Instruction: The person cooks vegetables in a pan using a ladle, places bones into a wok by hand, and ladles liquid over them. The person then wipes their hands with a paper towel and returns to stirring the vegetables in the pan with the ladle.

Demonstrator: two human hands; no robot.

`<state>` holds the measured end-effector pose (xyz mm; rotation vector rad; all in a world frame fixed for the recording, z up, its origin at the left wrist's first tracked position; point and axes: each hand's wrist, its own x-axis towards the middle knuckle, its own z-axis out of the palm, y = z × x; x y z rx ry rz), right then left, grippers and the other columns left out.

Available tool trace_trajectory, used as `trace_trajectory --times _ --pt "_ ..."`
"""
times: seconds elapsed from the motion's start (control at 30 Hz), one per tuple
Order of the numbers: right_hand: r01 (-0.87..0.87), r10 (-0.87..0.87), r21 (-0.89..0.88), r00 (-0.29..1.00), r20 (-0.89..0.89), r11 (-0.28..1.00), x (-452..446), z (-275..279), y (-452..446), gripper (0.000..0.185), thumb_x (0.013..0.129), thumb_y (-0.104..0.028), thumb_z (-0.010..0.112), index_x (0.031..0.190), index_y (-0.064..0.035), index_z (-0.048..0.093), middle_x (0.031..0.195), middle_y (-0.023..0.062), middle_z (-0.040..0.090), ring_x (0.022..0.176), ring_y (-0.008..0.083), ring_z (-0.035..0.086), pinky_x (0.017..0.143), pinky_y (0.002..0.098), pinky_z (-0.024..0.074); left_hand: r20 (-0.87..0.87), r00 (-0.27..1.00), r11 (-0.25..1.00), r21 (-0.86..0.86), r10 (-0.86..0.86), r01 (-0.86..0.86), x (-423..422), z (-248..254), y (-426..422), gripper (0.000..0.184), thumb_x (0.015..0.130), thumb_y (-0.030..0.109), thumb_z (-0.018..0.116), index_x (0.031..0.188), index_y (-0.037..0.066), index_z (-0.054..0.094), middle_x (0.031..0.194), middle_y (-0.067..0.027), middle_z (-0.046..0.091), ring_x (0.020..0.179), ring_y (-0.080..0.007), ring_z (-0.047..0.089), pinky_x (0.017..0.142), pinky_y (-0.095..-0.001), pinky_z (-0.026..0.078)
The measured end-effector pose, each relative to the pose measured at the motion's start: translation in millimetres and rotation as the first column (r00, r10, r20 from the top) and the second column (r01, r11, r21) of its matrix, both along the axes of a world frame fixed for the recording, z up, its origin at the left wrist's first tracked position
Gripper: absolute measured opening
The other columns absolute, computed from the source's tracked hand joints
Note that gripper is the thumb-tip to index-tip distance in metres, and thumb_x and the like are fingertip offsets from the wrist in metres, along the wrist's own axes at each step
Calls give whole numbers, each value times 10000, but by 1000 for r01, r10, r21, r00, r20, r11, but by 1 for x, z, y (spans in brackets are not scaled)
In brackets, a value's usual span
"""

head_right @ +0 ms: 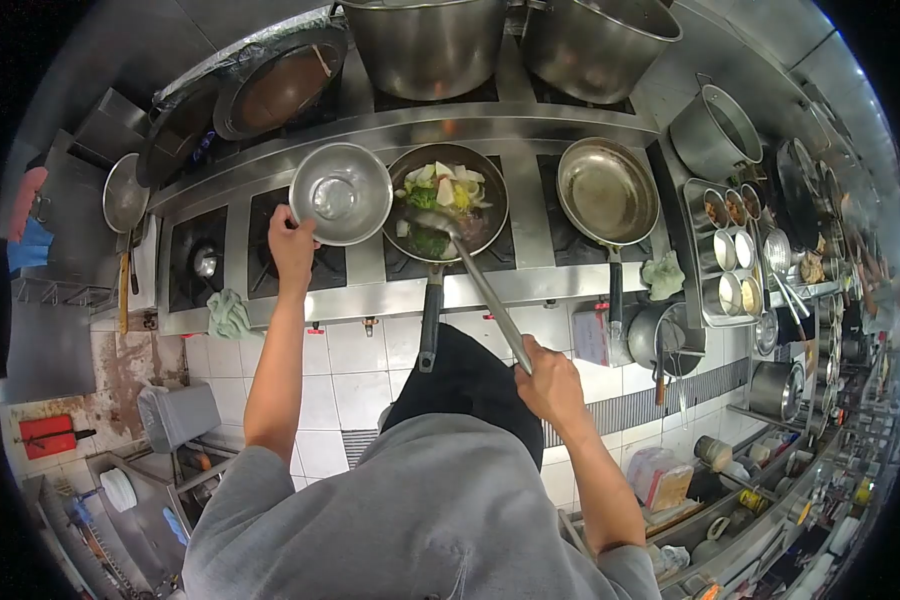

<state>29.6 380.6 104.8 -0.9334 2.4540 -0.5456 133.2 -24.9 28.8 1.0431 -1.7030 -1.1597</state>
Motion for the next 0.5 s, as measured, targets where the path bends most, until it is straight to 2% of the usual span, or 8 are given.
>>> trace_trajectory --times 0.07,0.1,0.2,0.27,0.33,0.4,0.47,0.5 --pt "4 -3 12 998 -59 1000 -1 -19 -3 436 755 -76 645 1166 33 551 832 236 646 768 414 643 721 464 513 -3 999 998 -51 -32 32 -7 -6 1 172 715 4 607 743 -4 437 878 -101 454 629 -157 498 403 -263 494" --pt "15 -11 27 994 -110 1000 1 -23 -4 437 751 -75 653 1162 35 553 832 234 647 764 409 646 716 460 518 13 999 999 7 -36 36 -10 11 11 161 715 4 608 749 -2 451 882 -105 462 678 -165 523 418 -269 503" --pt "45 -41 19 988 -148 999 2 -23 -10 454 761 -61 629 1197 28 539 802 257 636 782 443 627 707 496 498 -42 998 999 -28 -45 44 -14 13 13 157 712 2 609 749 -3 456 896 -108 468 670 -170 534 433 -275 505" --pt "55 -57 -24 989 -136 998 6 -19 -14 455 765 -61 622 1202 27 534 810 259 638 787 444 628 708 497 499 -24 999 998 -62 -34 33 -12 17 10 157 712 2 610 750 -4 458 908 -108 471 649 -173 539 438 -271 506" --pt "58 -64 -119 997 -46 991 8 -17 -26 431 770 -61 614 1187 22 538 817 260 641 789 449 627 710 501 499 -11 1000 996 -91 -27 26 -12 20 8 157 712 3 612 750 -4 460 921 -109 475 627 -177 544 444 -266 507" --pt "97 -98 -114 995 -5 989 9 -22 -42 405 775 -69 615 1165 14 543 826 258 645 787 456 624 727 506 498 -9 1000 997 -74 -17 16 -13 24 5 158 712 5 614 754 -5 462 939 -110 478 588 -179 543 441 -264 503" --pt "-6 -3 -66 991 -136 998 7 -45 -48 356 783 -76 614 1114 21 528 775 238 644 747 417 643 706 494 518 -4 1000 999 -54 -3 3 -15 25 4 160 718 5 618 761 -5 464 945 -110 480 593 -177 551 439 -262 499" --pt "-49 50 11 993 -107 999 6 -43 -46 377 795 -100 613 1139 27 528 788 237 646 748 416 644 706 494 518 -20 1000 999 -46 2 -2 -16 29 7 162 721 3 621 763 -4 464 946 -109 479 595 -173 552 438 -262 497"
